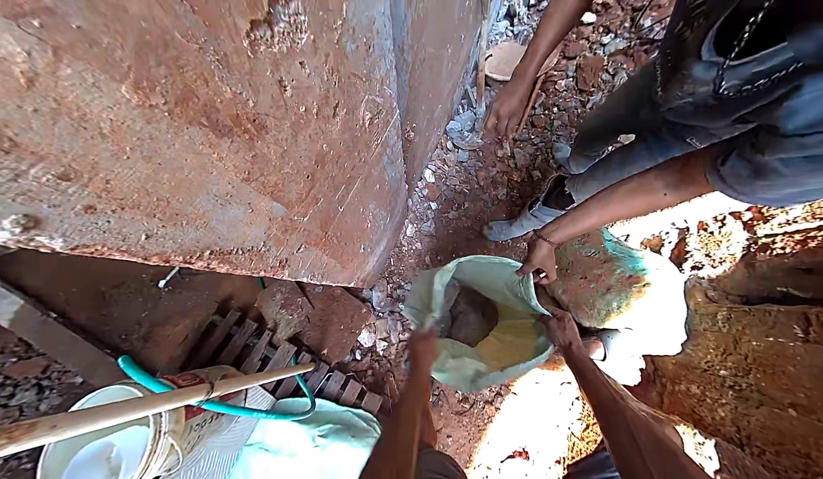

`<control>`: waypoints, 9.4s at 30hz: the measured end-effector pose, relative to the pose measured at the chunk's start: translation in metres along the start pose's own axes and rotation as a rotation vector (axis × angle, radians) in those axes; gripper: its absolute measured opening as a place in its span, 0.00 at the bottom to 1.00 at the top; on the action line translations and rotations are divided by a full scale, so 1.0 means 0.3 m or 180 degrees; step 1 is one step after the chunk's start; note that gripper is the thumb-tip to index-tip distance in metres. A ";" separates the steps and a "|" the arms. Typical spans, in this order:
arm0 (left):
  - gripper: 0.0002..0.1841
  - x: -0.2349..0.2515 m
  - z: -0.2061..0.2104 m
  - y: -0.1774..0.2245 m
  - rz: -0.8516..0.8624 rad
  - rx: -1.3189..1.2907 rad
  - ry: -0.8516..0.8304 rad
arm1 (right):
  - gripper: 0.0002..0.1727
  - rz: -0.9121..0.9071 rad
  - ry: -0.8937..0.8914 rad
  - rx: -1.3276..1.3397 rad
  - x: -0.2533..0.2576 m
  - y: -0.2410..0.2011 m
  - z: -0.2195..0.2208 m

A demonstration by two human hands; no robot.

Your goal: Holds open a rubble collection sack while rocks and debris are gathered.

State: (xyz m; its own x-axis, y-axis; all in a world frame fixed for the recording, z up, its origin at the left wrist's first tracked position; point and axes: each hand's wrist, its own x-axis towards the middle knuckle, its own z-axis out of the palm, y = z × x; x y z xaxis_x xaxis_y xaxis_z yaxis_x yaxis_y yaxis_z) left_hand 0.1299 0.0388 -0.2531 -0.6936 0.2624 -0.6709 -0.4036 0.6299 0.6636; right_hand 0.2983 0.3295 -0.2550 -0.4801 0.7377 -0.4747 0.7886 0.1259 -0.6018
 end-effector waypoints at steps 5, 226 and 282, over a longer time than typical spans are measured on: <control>0.19 -0.136 0.078 -0.029 0.0113 -0.0327 -0.0493 | 0.15 0.0305 0.0376 -0.0051 -0.027 0.177 -0.121; 0.17 -0.078 -0.065 -0.043 0.0329 -0.0766 0.0766 | 0.15 0.0490 0.0005 -0.0299 -0.288 0.173 -0.143; 0.25 0.063 -0.061 0.118 -0.0379 -0.0881 0.0625 | 0.19 0.0699 0.0173 -0.0344 0.119 -0.070 -0.117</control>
State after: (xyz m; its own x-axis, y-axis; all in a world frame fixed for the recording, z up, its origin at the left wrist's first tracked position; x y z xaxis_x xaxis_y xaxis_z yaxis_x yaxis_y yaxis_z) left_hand 0.0914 0.0527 -0.2362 -0.7226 0.0367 -0.6903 -0.6161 0.4188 0.6671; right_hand 0.2781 0.3766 -0.2368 -0.2735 0.7895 -0.5495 0.9096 0.0266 -0.4146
